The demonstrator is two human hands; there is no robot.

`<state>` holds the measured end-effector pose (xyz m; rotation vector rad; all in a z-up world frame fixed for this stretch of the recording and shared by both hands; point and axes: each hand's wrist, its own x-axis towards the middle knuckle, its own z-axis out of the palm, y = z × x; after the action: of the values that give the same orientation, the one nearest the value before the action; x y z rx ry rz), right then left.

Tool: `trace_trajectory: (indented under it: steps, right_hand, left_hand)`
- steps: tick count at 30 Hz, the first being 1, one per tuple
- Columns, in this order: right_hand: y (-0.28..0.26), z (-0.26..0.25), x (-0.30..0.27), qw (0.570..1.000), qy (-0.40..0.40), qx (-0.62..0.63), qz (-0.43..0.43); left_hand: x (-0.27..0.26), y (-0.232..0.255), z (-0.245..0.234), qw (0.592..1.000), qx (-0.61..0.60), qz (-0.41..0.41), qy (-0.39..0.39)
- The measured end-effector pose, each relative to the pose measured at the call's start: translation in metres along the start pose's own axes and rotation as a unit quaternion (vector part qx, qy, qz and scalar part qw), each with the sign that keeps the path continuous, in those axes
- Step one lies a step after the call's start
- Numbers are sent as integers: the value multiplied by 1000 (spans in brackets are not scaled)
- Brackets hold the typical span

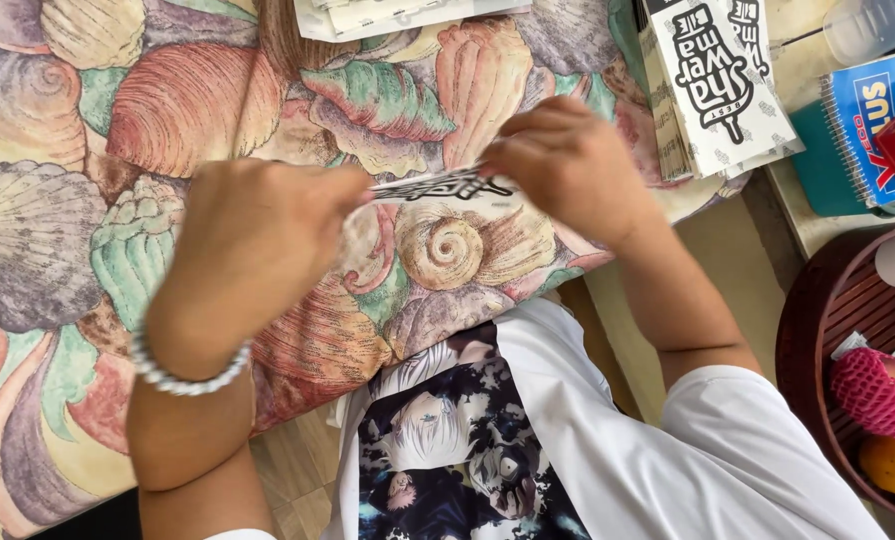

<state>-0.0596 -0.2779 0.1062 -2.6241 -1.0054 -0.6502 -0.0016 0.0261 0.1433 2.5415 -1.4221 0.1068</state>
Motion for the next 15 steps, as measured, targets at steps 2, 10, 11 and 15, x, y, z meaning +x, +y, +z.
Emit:
trace_trajectory:
  steps: [2, 10, 11, 15]
  right_hand:
    - [25, -2, -23, 999, -14, -4, 30]
    - [11, -12, -34, 987, 98, -66, 111]
    - [0, -8, -26, 990, 85, -83, 83]
    - [-40, 3, 22, 989, 55, -137, 31]
  left_hand:
    - [-8, -4, -14, 1000, 7, -10, -16]
    - [-17, -4, -31, 996, 62, -45, 36]
    - [-14, -1, -31, 997, 63, -42, 33]
    - [-12, 5, -32, 995, 89, -47, 3]
